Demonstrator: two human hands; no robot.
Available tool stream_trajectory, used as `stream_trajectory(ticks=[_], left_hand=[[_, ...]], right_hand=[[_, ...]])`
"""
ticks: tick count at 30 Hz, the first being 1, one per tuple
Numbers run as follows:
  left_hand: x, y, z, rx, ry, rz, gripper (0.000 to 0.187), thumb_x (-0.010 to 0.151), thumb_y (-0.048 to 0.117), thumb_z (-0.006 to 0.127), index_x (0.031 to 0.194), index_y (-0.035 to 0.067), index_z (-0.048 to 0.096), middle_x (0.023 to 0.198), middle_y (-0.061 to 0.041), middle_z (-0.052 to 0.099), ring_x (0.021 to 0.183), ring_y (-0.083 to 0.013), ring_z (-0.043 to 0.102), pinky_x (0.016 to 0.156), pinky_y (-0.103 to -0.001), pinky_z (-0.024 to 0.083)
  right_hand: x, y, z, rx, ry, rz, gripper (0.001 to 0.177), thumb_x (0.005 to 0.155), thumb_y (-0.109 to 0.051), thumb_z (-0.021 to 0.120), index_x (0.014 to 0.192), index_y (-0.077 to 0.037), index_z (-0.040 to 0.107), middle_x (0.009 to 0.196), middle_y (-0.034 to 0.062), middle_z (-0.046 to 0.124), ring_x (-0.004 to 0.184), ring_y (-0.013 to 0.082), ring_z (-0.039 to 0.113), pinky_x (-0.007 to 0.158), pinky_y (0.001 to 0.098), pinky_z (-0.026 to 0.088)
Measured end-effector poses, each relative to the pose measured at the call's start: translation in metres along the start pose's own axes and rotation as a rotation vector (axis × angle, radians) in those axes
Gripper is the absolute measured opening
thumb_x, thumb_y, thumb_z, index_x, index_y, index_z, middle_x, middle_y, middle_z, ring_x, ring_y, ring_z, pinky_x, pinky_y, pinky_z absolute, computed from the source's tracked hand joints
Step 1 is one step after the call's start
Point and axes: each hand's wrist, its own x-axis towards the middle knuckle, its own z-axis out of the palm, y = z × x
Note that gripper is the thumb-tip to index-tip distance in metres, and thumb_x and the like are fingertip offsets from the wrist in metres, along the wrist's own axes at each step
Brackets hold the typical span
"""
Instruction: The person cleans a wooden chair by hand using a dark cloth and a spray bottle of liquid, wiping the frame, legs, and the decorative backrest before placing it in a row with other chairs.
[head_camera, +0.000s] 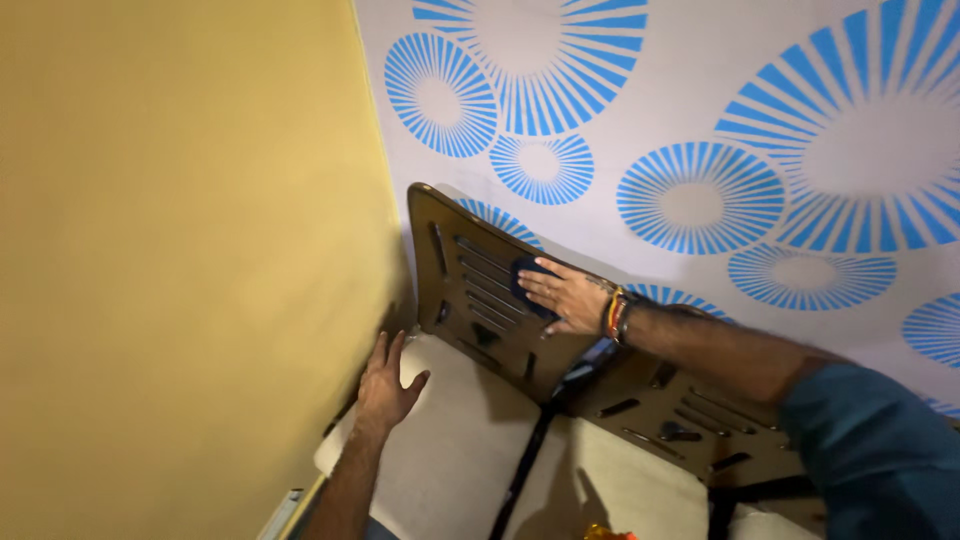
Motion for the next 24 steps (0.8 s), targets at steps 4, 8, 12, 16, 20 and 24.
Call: stream_trajectory(ticks=[4,8,12,16,20,24], left_hand=[[-0.03,0.024,0.032,-0.017,0.038,-0.019,0.094,0.08,0.041,0.08,0.156,0.014,0.032,0.161,-0.025,0.026,0.143,-0.043,0.038,0.115,-0.047,0.039],[-0.084,0.047,0.074,-0.054,0.106,-0.099,0.093,0.081,0.043,0.079,0.156,0.014,0.033,0.161,-0.026,0.028,0.145,-0.0437,0.037,0.115,-0.049,0.038],[-0.128,0.06,0.099,-0.049,0.067,-0.198,0.091,0.082,0.044,0.078,0.156,0.016,0.033,0.162,-0.025,0.026,0.144,-0.043,0.037,0.115,-0.049,0.037],[-0.155,0.06,0.104,-0.02,0.092,-0.229,0.092,0.081,0.044,0.077,0.156,0.016,0.033,0.161,-0.026,0.027,0.143,-0.0436,0.039,0.115,-0.049,0.038],[-0.168,0.071,0.128,0.035,0.011,-0.085,0.094,0.085,0.05,0.072,0.159,0.013,0.028,0.162,-0.025,0.03,0.138,-0.0439,0.046,0.114,-0.05,0.041],[-0.208,0.13,0.197,-0.158,-0.504,0.028,0.085,0.094,0.064,0.059,0.162,0.028,0.021,0.168,-0.018,0.019,0.149,-0.0449,0.027,0.119,-0.056,0.026]], right_hand=[[-0.044,-0.004,0.031,-0.007,0.074,-0.028,0.072,0.101,-0.059,0.042,0.152,-0.008,0.044,0.168,0.0096,0.026,0.158,0.0258,0.009,0.126,0.0529,-0.003],[-0.065,-0.007,0.053,-0.217,0.17,-0.089,0.062,0.097,-0.046,0.046,0.149,-0.012,0.048,0.164,0.0068,0.032,0.155,0.0265,0.015,0.124,0.0537,0.001],[-0.089,-0.006,0.044,-0.22,0.206,-0.115,0.056,0.097,-0.042,0.051,0.143,-0.01,0.056,0.16,0.0075,0.039,0.153,0.0269,0.022,0.124,0.0546,0.005],[-0.099,0.007,0.025,-0.098,0.413,-0.07,0.053,0.089,-0.038,0.062,0.134,-0.011,0.064,0.153,0.005,0.048,0.149,0.0237,0.028,0.12,0.0627,0.019],[-0.096,0.013,0.022,0.061,0.496,-0.023,0.044,0.09,-0.037,0.066,0.126,-0.012,0.07,0.152,0.0037,0.053,0.15,0.021,0.034,0.115,0.058,0.032],[-0.085,0.018,0.016,0.166,0.538,-0.033,0.039,0.09,-0.035,0.067,0.121,-0.012,0.073,0.149,0.002,0.056,0.149,0.0189,0.037,0.117,0.054,0.035]])
